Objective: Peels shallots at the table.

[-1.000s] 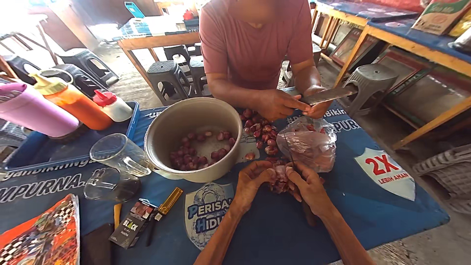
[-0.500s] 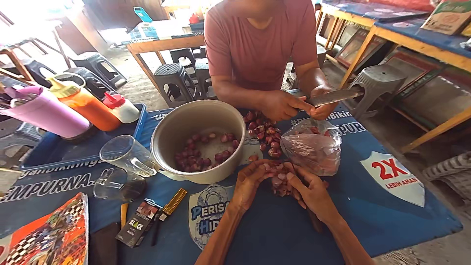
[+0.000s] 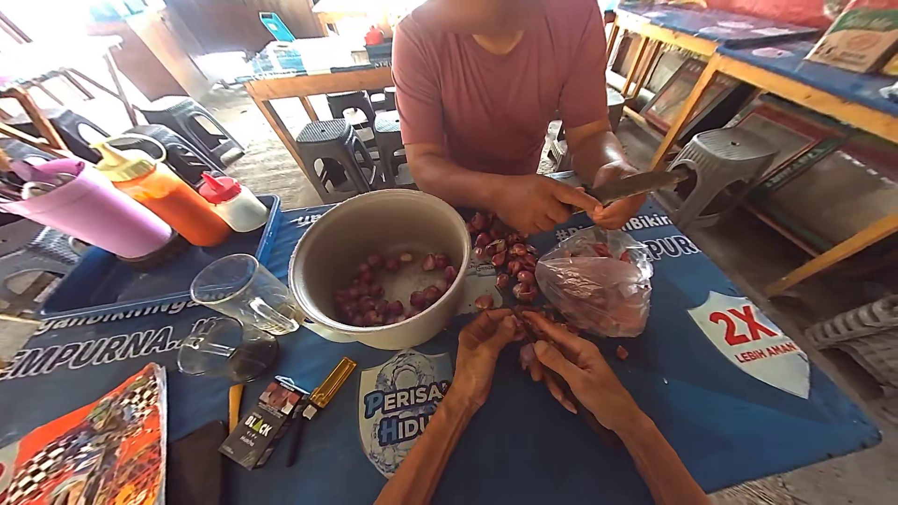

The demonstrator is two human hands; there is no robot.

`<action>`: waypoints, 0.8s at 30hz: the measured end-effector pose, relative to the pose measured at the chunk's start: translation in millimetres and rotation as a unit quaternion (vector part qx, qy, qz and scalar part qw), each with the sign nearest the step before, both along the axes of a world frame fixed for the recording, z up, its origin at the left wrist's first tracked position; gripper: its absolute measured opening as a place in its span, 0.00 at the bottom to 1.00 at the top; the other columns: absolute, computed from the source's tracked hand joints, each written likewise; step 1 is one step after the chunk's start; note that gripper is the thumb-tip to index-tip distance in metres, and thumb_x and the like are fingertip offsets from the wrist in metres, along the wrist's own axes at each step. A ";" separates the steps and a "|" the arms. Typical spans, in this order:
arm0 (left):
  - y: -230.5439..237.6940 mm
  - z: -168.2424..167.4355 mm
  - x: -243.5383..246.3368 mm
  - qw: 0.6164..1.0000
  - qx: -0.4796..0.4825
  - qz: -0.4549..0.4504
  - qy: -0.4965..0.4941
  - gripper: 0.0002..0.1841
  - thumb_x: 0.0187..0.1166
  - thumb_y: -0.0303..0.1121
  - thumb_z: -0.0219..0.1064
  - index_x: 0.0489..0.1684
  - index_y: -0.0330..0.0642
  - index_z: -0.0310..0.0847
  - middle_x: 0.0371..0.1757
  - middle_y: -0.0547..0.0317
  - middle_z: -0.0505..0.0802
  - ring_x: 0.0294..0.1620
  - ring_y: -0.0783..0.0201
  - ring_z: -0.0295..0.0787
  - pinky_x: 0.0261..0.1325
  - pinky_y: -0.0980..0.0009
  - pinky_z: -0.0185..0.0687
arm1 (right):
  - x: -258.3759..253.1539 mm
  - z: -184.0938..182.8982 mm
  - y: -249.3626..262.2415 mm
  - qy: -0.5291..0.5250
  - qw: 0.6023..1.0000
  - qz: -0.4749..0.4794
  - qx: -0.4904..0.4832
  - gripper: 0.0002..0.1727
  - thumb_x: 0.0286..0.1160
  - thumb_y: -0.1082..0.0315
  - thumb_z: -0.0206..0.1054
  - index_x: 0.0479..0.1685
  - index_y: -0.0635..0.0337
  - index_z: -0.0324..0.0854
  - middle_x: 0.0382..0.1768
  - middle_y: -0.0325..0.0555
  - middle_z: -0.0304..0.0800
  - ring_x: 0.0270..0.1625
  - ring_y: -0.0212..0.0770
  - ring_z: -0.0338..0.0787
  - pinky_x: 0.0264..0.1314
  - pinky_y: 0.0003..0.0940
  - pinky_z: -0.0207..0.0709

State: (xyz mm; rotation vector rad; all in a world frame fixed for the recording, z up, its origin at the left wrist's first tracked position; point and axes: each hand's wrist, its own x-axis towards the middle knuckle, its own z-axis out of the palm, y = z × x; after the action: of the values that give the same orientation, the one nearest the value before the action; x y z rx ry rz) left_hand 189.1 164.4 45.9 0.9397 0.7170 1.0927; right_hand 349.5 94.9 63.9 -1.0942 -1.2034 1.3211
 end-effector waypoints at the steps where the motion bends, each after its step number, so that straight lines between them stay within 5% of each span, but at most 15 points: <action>1: -0.3 0.1 0.3 1.000 -0.002 -0.001 -0.001 0.08 0.82 0.20 0.59 0.51 0.28 0.82 0.40 0.56 0.94 0.43 0.66 0.93 0.57 0.68 0.89 | 0.6 0.8 -0.6 0.012 1.000 0.000 -0.009 0.28 0.89 0.66 0.54 0.87 0.60 0.65 0.32 0.37 0.89 0.14 0.27 0.76 0.11 0.20 0.69; 15: -10.7 0.7 4.7 0.993 0.110 0.029 0.019 0.07 0.77 0.19 0.67 0.49 0.27 0.84 0.43 0.54 0.94 0.46 0.67 0.93 0.56 0.70 0.89 | -0.2 10.7 -3.2 0.174 0.976 -0.061 -0.118 0.22 0.87 0.69 0.55 0.77 0.63 0.77 0.25 0.41 0.85 0.11 0.28 0.76 0.07 0.21 0.71; 24: -10.3 4.6 4.7 0.992 0.122 0.001 0.026 0.08 0.80 0.21 0.64 0.52 0.27 0.82 0.45 0.56 0.93 0.47 0.68 0.92 0.57 0.69 0.88 | 5.6 4.7 -1.7 0.276 0.950 -0.021 -0.143 0.20 0.91 0.65 0.48 0.77 0.55 0.72 0.26 0.37 0.84 0.11 0.25 0.77 0.08 0.18 0.71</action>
State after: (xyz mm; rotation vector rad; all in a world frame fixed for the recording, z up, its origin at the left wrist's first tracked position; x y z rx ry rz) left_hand 193.7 154.1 50.4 1.1788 0.6367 1.1795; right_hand 355.1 93.1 68.6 -0.8522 -0.5833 1.6614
